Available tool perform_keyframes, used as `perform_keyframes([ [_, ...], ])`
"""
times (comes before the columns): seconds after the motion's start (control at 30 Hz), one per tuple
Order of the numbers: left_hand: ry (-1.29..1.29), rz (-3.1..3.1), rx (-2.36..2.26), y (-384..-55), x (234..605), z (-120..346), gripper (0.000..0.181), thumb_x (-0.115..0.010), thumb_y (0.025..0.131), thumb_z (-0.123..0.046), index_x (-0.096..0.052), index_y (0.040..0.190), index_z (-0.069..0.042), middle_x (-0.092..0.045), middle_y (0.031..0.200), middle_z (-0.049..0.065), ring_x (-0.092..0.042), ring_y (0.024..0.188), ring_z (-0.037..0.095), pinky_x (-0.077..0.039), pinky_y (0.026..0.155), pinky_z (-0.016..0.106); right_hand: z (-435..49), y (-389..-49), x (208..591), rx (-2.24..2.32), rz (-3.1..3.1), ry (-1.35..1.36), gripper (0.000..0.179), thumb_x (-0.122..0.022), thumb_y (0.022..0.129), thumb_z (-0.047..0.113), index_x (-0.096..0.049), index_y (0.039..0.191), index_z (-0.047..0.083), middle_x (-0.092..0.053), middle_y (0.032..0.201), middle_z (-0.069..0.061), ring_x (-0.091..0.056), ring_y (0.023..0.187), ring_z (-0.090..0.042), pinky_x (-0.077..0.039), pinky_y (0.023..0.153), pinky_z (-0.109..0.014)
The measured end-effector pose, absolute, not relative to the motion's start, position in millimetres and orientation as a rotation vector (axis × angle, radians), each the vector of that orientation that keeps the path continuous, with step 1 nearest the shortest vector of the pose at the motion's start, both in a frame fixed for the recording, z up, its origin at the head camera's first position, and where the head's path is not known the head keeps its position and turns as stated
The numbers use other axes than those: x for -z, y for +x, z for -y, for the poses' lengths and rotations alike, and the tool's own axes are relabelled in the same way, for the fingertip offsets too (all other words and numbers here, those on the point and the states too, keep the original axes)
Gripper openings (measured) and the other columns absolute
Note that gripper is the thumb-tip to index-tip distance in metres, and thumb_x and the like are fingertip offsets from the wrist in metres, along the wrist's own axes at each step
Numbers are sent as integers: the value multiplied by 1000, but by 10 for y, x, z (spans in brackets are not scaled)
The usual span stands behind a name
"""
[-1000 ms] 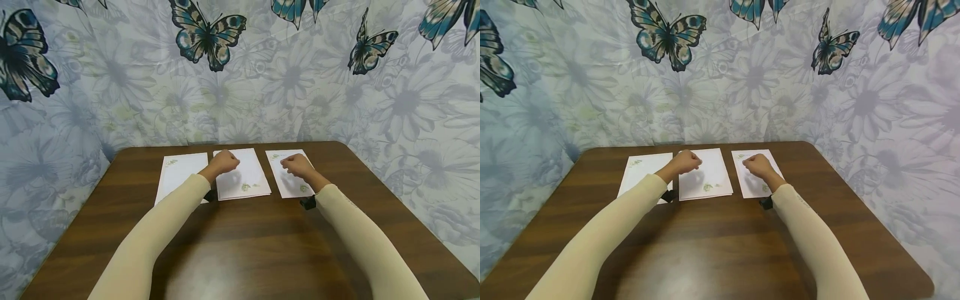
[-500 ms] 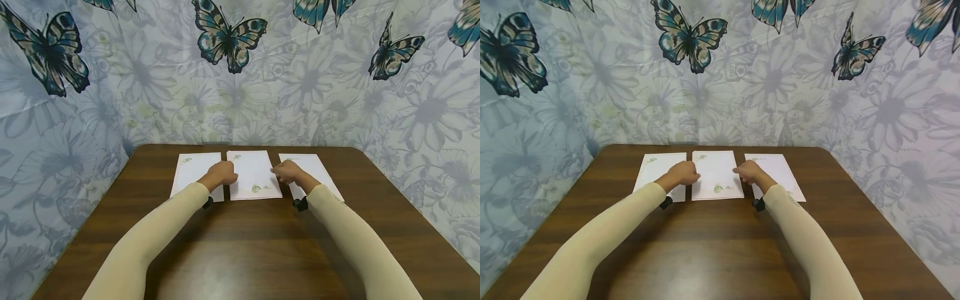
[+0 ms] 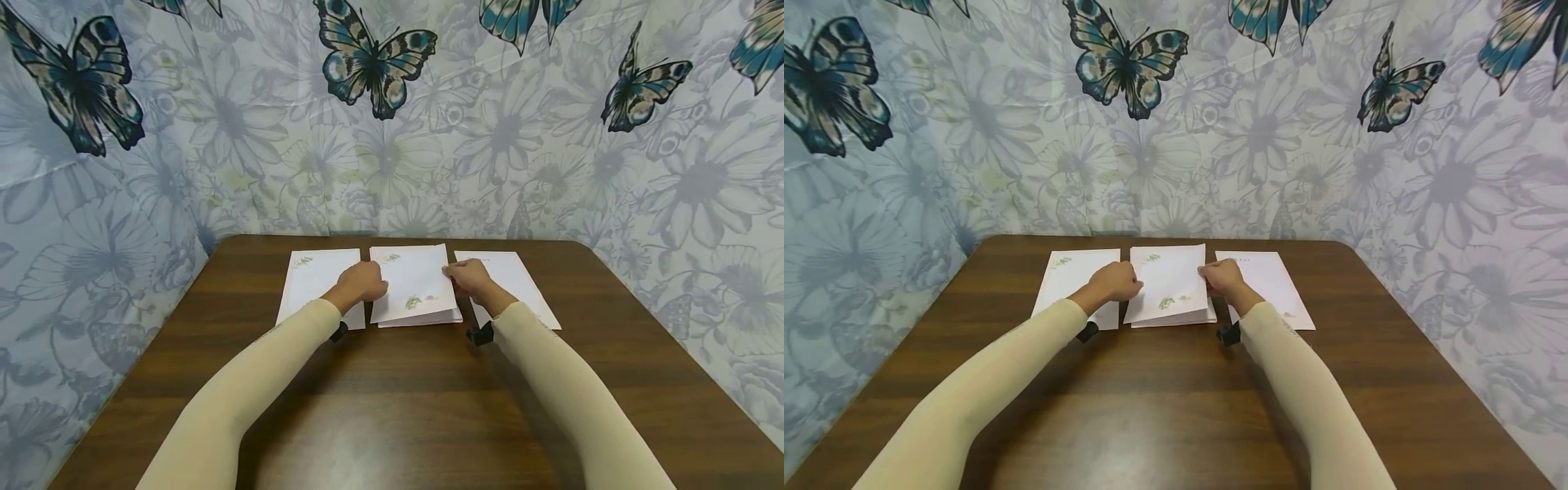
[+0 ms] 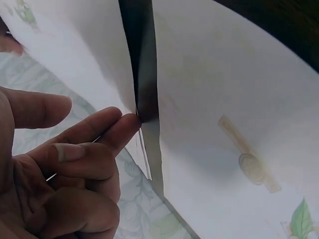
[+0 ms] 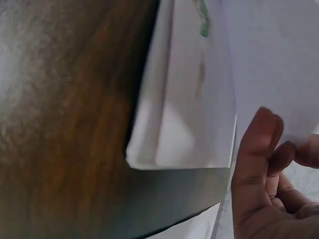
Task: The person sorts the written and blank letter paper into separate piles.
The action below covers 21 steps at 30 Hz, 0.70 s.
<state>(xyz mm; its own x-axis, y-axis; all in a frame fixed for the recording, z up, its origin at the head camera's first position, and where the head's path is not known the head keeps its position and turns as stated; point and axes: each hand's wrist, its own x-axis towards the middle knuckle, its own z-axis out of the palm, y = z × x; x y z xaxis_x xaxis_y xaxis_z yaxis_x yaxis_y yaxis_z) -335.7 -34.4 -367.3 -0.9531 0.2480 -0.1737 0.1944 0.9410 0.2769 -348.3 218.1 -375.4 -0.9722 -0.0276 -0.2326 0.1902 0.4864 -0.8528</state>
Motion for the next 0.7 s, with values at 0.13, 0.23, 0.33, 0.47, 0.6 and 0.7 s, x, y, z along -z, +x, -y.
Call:
perform_keyframes([
  [0.13,327,-2901,-397,-3362,3682,348,35,-46,93,-23,-43,59,-17,-42,59,-1,-42,53,15,-36,48,29,-2167,-3475,3785,1437,-2599,154,42,-53,100,23,-54,136,2,-56,133,-20,-56,73,-9,-56,69,-28],
  [0.23,298,-2901,-414,-3376,3686,376,36,-46,94,-23,-45,59,-16,-43,57,-1,-40,51,15,-35,47,28,-2172,-3473,3785,1445,-2646,166,39,-53,99,19,-55,134,3,-58,130,-20,-53,69,-8,-52,62,-26],
  [0.33,263,-2899,-462,-3413,3689,439,41,-46,95,-25,-44,55,-16,-40,53,-2,-36,49,14,-33,47,28,-2184,-3480,3771,1526,-2628,160,38,-53,100,19,-55,135,4,-59,123,-16,-54,70,-7,-49,59,-23],
  [0.47,242,-2883,-621,-3492,3689,567,45,-48,98,-33,-56,59,-12,-46,55,-3,-41,52,13,-36,49,28,-2184,-3491,3739,1647,-2579,118,39,-53,101,21,-53,137,5,-58,113,-9,-52,68,-7,-45,58,-22],
  [0.6,195,-2736,-920,-3568,3691,744,42,-51,101,-40,-73,82,-10,-58,67,-2,-37,50,11,-33,48,26,-2105,-3490,3709,1668,-2580,69,40,-54,101,22,-53,138,4,-58,117,-10,-52,73,-9,-48,63,-26],
  [0.7,150,-2596,-1140,-3568,3690,903,37,-53,101,-37,-72,89,-8,-67,84,4,-26,47,10,-26,46,26,-1985,-3503,3717,1679,-2562,75,40,-56,101,23,-55,136,6,-58,120,-10,-57,78,-12,-52,67,-28],
])
